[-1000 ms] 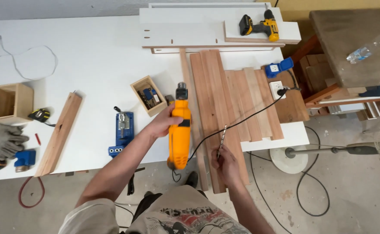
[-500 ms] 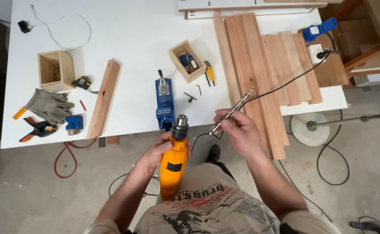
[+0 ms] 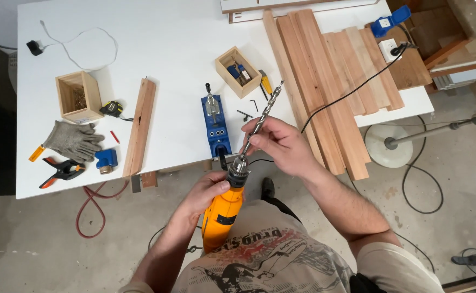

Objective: The person assembles a blue Kreg pocket-hole jig on a white workbench, then removes a drill bit from a yellow corded drill and inserts it into the jig. They tighten the bit using an Allen key, reattach the drill, and position a wooden plank into the jig to prepare for drilling.

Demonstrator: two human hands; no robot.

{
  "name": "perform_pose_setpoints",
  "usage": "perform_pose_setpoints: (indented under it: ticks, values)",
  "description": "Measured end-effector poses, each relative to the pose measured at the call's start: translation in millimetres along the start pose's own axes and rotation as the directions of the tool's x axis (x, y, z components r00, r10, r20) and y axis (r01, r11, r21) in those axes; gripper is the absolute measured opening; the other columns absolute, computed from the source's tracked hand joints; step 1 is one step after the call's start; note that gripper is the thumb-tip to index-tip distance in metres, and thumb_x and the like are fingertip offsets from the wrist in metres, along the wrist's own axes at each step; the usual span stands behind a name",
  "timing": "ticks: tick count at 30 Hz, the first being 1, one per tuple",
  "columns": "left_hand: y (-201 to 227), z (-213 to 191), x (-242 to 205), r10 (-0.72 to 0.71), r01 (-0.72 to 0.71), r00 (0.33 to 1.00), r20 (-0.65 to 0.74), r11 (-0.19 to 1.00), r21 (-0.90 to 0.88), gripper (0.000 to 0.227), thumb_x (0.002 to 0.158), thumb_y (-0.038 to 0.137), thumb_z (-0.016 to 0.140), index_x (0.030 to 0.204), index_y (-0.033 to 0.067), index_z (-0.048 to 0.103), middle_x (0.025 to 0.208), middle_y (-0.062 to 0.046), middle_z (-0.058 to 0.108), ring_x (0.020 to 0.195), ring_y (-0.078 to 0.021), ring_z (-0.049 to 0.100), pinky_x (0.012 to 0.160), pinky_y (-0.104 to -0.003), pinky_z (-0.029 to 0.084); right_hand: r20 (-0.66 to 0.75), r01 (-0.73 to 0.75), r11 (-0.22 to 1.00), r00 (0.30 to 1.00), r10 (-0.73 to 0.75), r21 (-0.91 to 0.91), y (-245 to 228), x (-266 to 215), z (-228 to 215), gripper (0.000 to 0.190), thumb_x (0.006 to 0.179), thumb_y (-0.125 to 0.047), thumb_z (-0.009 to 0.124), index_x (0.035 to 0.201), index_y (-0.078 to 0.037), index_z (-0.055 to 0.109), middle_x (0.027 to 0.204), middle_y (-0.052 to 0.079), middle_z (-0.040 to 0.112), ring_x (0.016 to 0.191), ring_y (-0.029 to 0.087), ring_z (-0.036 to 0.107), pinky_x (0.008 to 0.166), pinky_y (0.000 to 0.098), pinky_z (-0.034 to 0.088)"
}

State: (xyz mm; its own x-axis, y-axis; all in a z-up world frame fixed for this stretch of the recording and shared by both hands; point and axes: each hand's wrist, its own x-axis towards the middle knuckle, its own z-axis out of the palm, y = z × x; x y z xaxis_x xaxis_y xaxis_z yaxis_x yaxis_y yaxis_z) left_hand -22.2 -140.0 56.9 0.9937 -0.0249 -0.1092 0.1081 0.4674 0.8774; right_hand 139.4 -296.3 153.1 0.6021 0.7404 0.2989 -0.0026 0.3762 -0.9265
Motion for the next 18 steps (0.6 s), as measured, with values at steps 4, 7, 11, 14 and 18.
perform_pose_setpoints:
  ticks: [4,7,11,14,18]
  values:
    - [-2,-7,6,0.018,-0.018,1.0,0.01,0.999,0.05,0.044,0.087,0.035,0.072,0.107,-0.0039,0.076,0.084,-0.017,0.072,0.074,-0.0209,0.068,0.063,-0.037,0.057,0.012,-0.023,1.0,1.0,0.023,0.001,5,4,-9,0.023,0.099,-0.001,0.062,0.119,0.01,0.064,0.092,0.02,0.071,0.082,0.023,0.075,0.078,0.0433,0.067]
    - [-6,-17,11,-0.01,0.006,0.999,0.047,0.996,0.086,0.044,0.086,0.037,0.071,0.106,-0.0021,0.077,0.081,-0.018,0.071,0.069,-0.0251,0.07,0.061,-0.037,0.057,0.026,-0.054,0.999,0.998,0.054,-0.005,8,6,-12,0.022,0.098,-0.001,0.063,0.117,0.009,0.066,0.093,0.019,0.071,0.084,0.022,0.074,0.08,0.0442,0.066]
    - [-13,-22,17,-0.083,0.085,0.996,-0.021,0.991,0.104,0.046,0.091,0.039,0.068,0.108,-0.0026,0.076,0.086,-0.018,0.072,0.078,-0.0288,0.072,0.069,-0.04,0.058,0.037,-0.124,0.991,0.991,0.126,-0.051,9,10,-19,0.021,0.095,-0.002,0.069,0.114,0.008,0.069,0.089,0.016,0.072,0.083,0.02,0.073,0.081,0.04,0.065]
    - [-8,-14,20,-0.108,0.12,0.989,-0.105,0.986,0.114,0.048,0.096,0.041,0.065,0.109,-0.0047,0.073,0.09,-0.021,0.069,0.084,-0.0314,0.07,0.075,-0.043,0.058,0.012,-0.152,0.986,0.988,0.153,-0.072,11,11,-20,0.02,0.094,-0.002,0.071,0.113,0.007,0.07,0.086,0.015,0.072,0.08,0.018,0.072,0.08,0.0374,0.064]
    - [9,-2,22,-0.164,0.188,0.968,-0.192,0.976,0.111,0.051,0.099,0.047,0.063,0.107,-0.0018,0.071,0.094,-0.02,0.069,0.088,-0.031,0.07,0.081,-0.043,0.057,-0.014,-0.169,0.979,0.986,0.169,-0.116,10,13,-24,0.02,0.094,-0.004,0.072,0.111,0.006,0.072,0.083,0.014,0.072,0.078,0.016,0.07,0.079,0.0354,0.063]
